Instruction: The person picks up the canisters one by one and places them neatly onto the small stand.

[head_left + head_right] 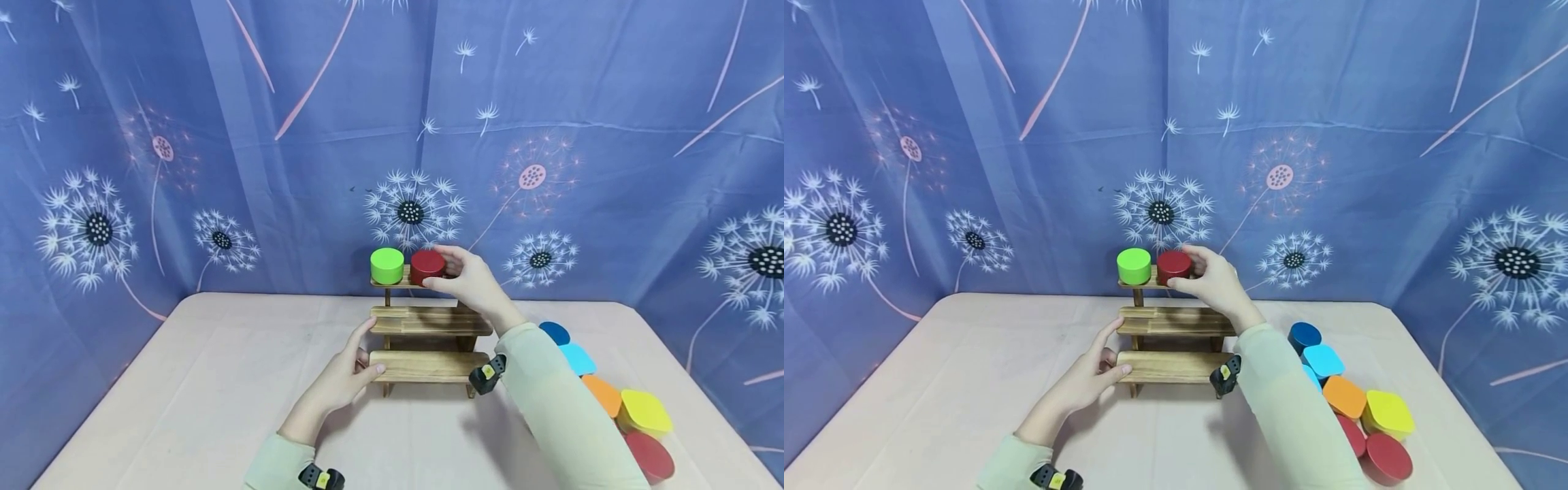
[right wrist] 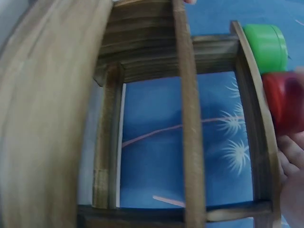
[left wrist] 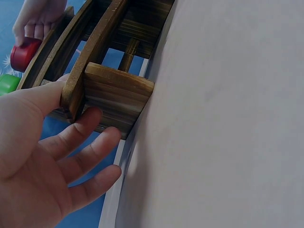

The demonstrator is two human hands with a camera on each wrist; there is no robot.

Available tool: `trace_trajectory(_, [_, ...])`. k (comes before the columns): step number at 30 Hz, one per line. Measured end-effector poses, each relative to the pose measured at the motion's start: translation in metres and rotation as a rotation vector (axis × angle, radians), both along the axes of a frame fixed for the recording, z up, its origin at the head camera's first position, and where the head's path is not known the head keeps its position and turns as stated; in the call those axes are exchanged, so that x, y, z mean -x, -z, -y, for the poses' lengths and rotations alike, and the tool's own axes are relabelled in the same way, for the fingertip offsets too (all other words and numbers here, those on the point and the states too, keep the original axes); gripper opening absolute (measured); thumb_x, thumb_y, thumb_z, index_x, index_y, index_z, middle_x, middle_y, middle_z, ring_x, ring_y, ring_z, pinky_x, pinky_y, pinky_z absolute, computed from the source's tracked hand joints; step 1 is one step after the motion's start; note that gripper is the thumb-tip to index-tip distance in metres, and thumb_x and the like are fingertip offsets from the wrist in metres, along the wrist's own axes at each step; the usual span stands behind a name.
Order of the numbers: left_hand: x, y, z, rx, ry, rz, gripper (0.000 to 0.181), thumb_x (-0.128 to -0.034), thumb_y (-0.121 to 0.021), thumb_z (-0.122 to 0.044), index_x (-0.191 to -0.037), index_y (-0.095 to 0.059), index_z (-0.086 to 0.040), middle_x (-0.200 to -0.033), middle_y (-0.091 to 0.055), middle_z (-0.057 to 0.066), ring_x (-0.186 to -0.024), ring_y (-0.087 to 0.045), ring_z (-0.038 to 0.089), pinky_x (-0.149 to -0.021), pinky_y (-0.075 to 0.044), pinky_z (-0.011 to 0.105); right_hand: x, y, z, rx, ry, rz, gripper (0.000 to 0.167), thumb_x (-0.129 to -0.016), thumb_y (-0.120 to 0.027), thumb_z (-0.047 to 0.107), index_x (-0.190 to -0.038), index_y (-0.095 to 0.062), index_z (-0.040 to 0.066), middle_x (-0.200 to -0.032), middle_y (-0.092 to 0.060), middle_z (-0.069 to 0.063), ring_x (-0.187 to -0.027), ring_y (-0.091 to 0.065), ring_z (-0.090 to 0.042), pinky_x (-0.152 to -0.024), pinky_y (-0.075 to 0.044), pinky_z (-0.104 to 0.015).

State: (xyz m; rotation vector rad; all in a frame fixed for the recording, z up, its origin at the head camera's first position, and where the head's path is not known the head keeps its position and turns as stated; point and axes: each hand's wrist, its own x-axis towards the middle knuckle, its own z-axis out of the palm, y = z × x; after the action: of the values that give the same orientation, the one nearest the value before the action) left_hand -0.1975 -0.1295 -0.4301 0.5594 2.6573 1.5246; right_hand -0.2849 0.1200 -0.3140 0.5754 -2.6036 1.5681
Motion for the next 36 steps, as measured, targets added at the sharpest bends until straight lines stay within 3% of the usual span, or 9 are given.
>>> trace_trajectory(3, [-0.0002,-0.0003,0.0001,0.005,-0.002,-0.006,0.079,-0.0910,-0.064,-0.019,-0.150,-0.014,-0.035,-0.078,-0.051,0.001,-0.066,-0.049,0.010,-0.062,-0.045,0.023,0.0021,-0.0024,-0.0039,-0.015,-0.063,0.022,0.067,-0.080,-0.070,0.007,-0.140,-0.042,0.002,-0.133,-0.053,-0.019,-0.119,-0.055,-0.034,-0.102,-0.042,-0.046])
trace_trajectory(7, [-0.0001,-0.0003,0.0000,0.004,0.001,-0.009,0.079,-0.0909,-0.064,-0.019,-0.150,-0.014,-0.035,-0.078,-0.050,0.001,-0.067,-0.049,0.010,-0.063,-0.045,0.023,0.0044,-0.0030,-0.0071,-0.045,-0.103,0.018,0.062,-0.081,-0.065,0.001,-0.138,-0.043,-0.001,-0.128,-0.056,-0.022,-0.116,-0.056,-0.035,-0.101,-0.042,-0.047])
trace_trajectory(36, [0.0014,0.0013,0.0004,0.007,0.001,-0.008,0.079,-0.0910,-0.064,-0.020,-0.150,-0.013,-0.036,-0.078,-0.050,0.001,-0.067,-0.049,0.010,-0.063,-0.045,0.023,0.0029,-0.0048,-0.0033,-0.015,-0.075,0.020,0.048,-0.082,-0.072,0.010,-0.126,-0.054,-0.002,-0.119,-0.061,-0.021,-0.111,-0.059,-0.033,-0.098,-0.045,-0.045])
